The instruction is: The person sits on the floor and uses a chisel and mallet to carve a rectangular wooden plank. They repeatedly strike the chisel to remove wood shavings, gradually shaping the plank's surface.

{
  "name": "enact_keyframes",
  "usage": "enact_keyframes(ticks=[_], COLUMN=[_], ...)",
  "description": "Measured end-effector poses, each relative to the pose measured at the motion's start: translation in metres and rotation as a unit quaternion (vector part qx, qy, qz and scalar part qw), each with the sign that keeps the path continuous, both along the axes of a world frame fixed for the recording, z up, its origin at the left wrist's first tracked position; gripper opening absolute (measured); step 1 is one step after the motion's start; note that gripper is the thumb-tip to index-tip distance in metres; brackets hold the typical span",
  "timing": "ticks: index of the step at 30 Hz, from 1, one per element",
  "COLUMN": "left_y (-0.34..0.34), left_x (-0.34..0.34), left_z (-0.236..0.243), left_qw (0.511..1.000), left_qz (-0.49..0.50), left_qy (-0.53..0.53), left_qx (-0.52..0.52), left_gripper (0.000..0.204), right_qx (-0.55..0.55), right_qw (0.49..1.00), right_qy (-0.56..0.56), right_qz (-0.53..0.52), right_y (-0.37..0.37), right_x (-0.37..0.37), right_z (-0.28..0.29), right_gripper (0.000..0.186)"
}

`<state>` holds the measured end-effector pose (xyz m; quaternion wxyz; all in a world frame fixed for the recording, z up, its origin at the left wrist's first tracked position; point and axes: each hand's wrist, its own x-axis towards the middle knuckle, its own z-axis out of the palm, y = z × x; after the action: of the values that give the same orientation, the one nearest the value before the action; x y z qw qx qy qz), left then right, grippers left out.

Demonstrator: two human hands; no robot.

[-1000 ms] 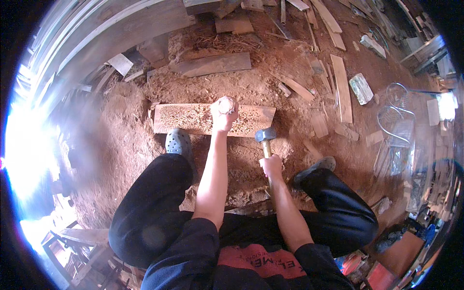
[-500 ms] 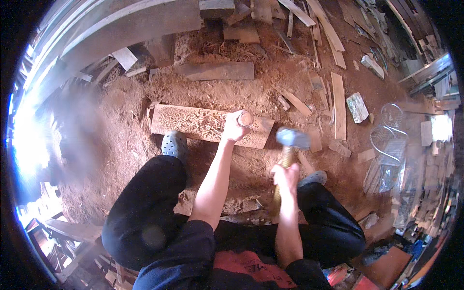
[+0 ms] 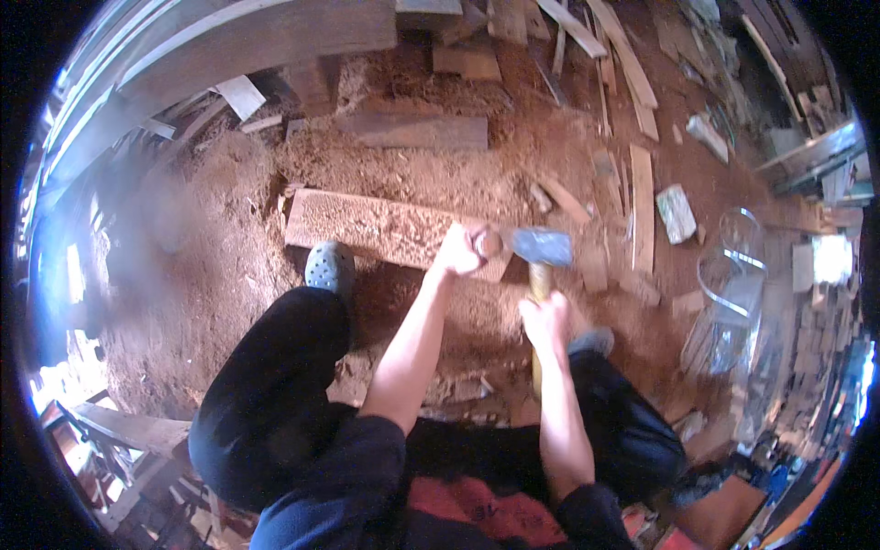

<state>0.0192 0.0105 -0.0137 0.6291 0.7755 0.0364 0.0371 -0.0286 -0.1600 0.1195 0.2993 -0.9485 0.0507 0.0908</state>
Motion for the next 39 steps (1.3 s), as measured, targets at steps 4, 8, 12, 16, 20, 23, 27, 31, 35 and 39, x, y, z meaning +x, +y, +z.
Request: enact_keyframes(ticks=[4,8,12,16,20,23,27,31,35,39], left_y=[0.007,0.004,-0.003,0.009,0.021,0.038,0.035,-0.005,-0.020,-0.017], left_x=[0.000,0.001,0.006,0.004,-0.004,0.003,-0.004,-0.002,-0.003,-0.004], left_z=[0.003,0.015,0.013,0.003,-0.011,-0.014,-0.005,-0.001,0.000,0.007], left_qw=[0.999,0.999,0.998,0.998,0.989,0.966,0.973,0.998,0.997,0.999], left_qz=[-0.026,-0.019,-0.015,-0.030,0.091,0.101,0.106,0.030,0.010,-0.006], left_qy=[-0.043,-0.051,-0.057,-0.021,-0.070,-0.039,-0.042,0.003,-0.042,-0.044], left_qx=[0.015,0.004,0.023,0.048,-0.089,-0.233,-0.200,-0.052,0.068,0.029], left_gripper=[0.025,0.024,0.025,0.028,0.024,0.015,0.016,0.028,0.038,0.036], right_qx=[0.187,0.456,-0.071,0.207,0.138,-0.020,0.017,0.030,0.012,-0.028], right_qw=[0.964,0.851,0.991,0.957,0.950,0.986,0.946,0.989,0.987,0.975], right_qy=[-0.030,-0.204,-0.102,0.143,0.213,0.116,0.295,0.136,0.147,0.211], right_qz=[-0.184,-0.161,0.056,-0.144,-0.180,-0.116,-0.131,-0.042,-0.059,-0.063], right_y=[-0.020,0.010,-0.001,0.001,-0.021,-0.064,-0.024,-0.033,-0.037,-0.039], right_x=[0.003,0.003,0.006,0.015,-0.007,-0.032,-0.037,-0.042,-0.041,-0.041], right_z=[0.053,0.102,-0.028,-0.035,-0.054,-0.134,-0.117,-0.170,-0.189,-0.195], right_gripper=[0.015,0.012,0.009,0.014,0.010,0.024,0.028,0.009,0.015,0.025])
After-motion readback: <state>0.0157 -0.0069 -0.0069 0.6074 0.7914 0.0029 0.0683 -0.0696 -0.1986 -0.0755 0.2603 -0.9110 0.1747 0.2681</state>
